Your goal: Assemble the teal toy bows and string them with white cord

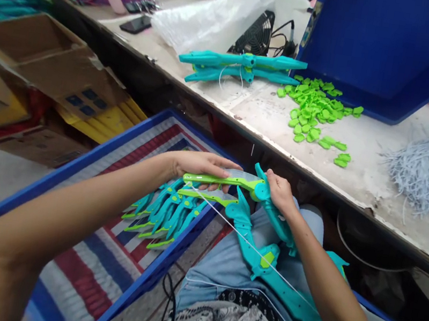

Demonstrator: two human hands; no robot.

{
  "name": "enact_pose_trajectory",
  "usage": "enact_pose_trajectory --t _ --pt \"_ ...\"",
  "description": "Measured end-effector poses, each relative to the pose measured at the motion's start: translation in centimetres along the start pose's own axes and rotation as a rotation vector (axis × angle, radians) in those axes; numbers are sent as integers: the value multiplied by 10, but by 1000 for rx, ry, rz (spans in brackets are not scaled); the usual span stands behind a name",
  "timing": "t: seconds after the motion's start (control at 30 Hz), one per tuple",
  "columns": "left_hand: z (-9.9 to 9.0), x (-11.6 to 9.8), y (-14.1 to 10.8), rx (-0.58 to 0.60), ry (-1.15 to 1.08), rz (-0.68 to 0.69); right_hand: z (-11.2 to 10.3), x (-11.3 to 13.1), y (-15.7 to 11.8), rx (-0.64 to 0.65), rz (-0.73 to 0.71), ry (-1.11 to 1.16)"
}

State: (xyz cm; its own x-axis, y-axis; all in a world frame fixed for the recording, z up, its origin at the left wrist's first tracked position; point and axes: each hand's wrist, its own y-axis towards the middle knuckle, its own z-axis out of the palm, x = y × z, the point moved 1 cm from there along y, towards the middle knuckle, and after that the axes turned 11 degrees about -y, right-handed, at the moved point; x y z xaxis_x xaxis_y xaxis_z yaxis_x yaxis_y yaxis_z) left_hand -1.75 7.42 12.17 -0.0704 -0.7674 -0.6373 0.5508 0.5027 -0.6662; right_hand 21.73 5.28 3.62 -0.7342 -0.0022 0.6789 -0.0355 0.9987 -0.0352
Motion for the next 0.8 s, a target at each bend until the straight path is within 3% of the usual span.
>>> enact_pose_trajectory --t 0.13,0.23,0.33,0.47,0.57,0.67,0.73,0.8 --pt "-15 2 16 -65 -124 133 -4 -10 12 -11 -20 8" --pt "-34 25 32 -277 -79 329 -4 -21 27 11 -4 -69" --pt "-45 62 35 -487 337 459 -1 -35 42 22 84 -225" --pt "-41 108 19 -419 859 424 -3 -45 47 48 129 -302" --pt "-37 123 3 -441 941 401 -12 -37 26 -80 36 -322" --pt "-30 132 -16 -595 907 533 -20 -15 -21 -228 -261 -270" --pt "-19 148 -28 -658 859 606 -17 -1 -60 -129 -453 -210" --pt "-1 177 -38 -539 818 563 -6 11 -95 45 -590 -210"
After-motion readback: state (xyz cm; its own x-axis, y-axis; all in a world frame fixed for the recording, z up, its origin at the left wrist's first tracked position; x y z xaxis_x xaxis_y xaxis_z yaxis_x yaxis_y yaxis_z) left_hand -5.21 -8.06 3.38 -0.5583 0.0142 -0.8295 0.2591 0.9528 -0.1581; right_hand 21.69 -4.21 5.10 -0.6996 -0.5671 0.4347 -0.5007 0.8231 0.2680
